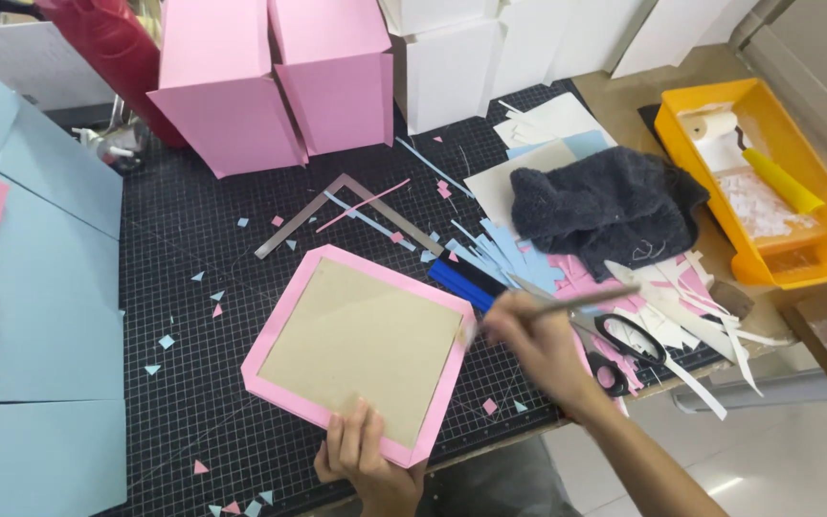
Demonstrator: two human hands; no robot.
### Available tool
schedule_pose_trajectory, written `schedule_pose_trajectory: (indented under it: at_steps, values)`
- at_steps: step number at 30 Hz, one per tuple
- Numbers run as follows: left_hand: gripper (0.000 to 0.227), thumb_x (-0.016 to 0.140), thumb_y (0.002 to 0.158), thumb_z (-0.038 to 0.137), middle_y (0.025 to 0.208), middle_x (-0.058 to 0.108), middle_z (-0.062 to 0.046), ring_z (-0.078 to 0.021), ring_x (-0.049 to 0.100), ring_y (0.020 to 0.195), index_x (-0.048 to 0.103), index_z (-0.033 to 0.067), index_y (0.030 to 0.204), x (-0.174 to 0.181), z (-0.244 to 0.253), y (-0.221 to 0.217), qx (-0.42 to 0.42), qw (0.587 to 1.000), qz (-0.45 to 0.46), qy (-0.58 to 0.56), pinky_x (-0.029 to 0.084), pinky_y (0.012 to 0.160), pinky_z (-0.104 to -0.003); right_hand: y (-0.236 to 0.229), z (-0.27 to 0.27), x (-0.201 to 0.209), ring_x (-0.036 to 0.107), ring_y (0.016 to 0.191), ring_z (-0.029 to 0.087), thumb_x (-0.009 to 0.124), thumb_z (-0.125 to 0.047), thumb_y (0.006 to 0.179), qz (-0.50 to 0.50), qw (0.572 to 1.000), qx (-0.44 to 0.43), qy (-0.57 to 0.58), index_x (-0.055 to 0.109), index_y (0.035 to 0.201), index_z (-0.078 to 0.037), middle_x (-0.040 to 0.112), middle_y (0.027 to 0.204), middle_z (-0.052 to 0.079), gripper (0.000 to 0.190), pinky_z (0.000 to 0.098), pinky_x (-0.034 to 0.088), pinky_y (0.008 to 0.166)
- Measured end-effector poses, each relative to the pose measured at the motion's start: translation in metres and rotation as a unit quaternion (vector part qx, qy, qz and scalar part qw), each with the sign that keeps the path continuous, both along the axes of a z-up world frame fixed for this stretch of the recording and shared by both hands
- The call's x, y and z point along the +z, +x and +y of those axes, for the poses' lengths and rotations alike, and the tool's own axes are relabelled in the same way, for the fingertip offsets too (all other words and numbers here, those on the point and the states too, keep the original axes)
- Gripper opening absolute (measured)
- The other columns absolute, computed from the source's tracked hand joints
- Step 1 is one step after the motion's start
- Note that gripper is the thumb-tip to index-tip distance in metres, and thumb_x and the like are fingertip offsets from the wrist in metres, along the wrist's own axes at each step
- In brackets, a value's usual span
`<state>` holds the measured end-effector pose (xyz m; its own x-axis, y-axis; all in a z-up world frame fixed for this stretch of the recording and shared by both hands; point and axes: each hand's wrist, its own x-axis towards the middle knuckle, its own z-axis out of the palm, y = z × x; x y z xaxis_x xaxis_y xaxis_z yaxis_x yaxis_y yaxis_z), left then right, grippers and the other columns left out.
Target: Applying decorative pink paper to cardboard frames and trimming the edges with scissors
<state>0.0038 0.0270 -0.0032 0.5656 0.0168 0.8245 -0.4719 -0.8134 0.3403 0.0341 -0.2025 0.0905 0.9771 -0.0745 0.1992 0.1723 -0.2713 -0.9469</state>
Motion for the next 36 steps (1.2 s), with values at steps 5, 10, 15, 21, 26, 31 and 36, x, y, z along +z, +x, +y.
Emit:
schedule_pose_trajectory:
  at_steps: [5,10,15,21,26,31,36]
  values:
    - [0.062,0.031,0.1,0.059,0.127,0.059,-0.01,-0.0305,0.05,0.126,0.054,0.0047,0.119,-0.002,0.003,0.001,-0.004,1.0,-0.004,0.001,0.026,0.103,-0.041,0.01,-0.025,0.016,0.066,0.077,0.014,0.052,-0.01,0.103,-0.07,0.985,-0.156,0.018,0.06,0.104,-0.004,0.066,0.084,0.008,0.01,0.0248,0.057,0.073]
    - [0.058,0.042,0.096,0.055,0.107,0.066,-0.016,-0.0408,0.063,0.107,0.06,0.0002,0.107,0.004,-0.008,-0.002,0.035,0.999,-0.022,-0.021,0.049,0.093,-0.045,-0.024,-0.145,0.021,0.06,0.084,0.019,0.065,0.0,0.105,-0.118,0.888,-0.379,-0.231,0.064,0.11,-0.001,0.064,0.1,0.013,0.005,0.0295,0.05,0.075]
    - [0.062,0.053,0.09,0.058,0.121,0.049,-0.02,-0.0465,0.056,0.114,0.054,0.0004,0.113,-0.003,-0.047,-0.023,0.124,0.991,0.041,-0.021,0.05,0.097,-0.057,-0.077,-0.298,-0.026,0.064,0.086,0.023,0.063,0.013,0.104,-0.074,0.802,-0.394,-0.443,0.072,0.104,0.008,0.071,0.098,0.019,0.01,0.0314,0.051,0.082]
    - [0.077,0.065,0.085,0.055,0.149,0.026,-0.025,-0.0516,0.039,0.13,0.036,0.0044,0.135,-0.007,-0.072,-0.036,0.122,0.984,0.122,0.039,0.036,0.096,-0.062,-0.097,-0.413,-0.061,0.071,0.107,0.038,0.063,-0.01,0.084,0.305,0.67,-0.344,-0.583,0.077,0.125,-0.023,0.079,0.111,0.019,0.045,0.0471,0.052,0.09]
    - [0.049,0.051,0.094,0.047,0.15,0.032,-0.027,-0.0398,0.04,0.131,0.052,0.0091,0.125,0.073,-0.059,-0.032,0.013,0.993,0.112,-0.033,0.042,0.105,-0.05,-0.049,-0.208,0.011,0.056,0.105,0.038,0.045,0.029,0.083,-0.092,0.779,-0.346,-0.514,0.066,0.121,0.014,0.063,0.114,0.027,0.046,0.0443,0.045,0.094]
    - [0.047,0.054,0.094,0.019,0.158,0.028,-0.021,-0.0375,0.03,0.145,0.05,0.011,0.141,0.142,-0.035,0.06,-0.106,0.955,0.252,0.113,0.03,0.109,-0.06,-0.008,-0.058,0.02,0.059,0.093,0.019,0.061,-0.03,0.092,0.181,0.927,-0.117,-0.308,0.061,0.134,-0.018,0.065,0.108,0.006,0.044,0.0323,0.05,0.08]
    - [0.044,0.045,0.101,0.017,0.158,0.031,-0.024,-0.0367,0.027,0.148,0.049,0.0062,0.143,0.154,-0.044,0.108,-0.132,0.887,0.405,0.181,0.029,0.11,-0.057,0.035,-0.042,-0.064,0.063,0.096,0.033,0.068,-0.028,0.093,0.003,0.906,-0.118,-0.407,0.067,0.124,-0.023,0.063,0.106,0.008,0.031,0.0427,0.05,0.088]
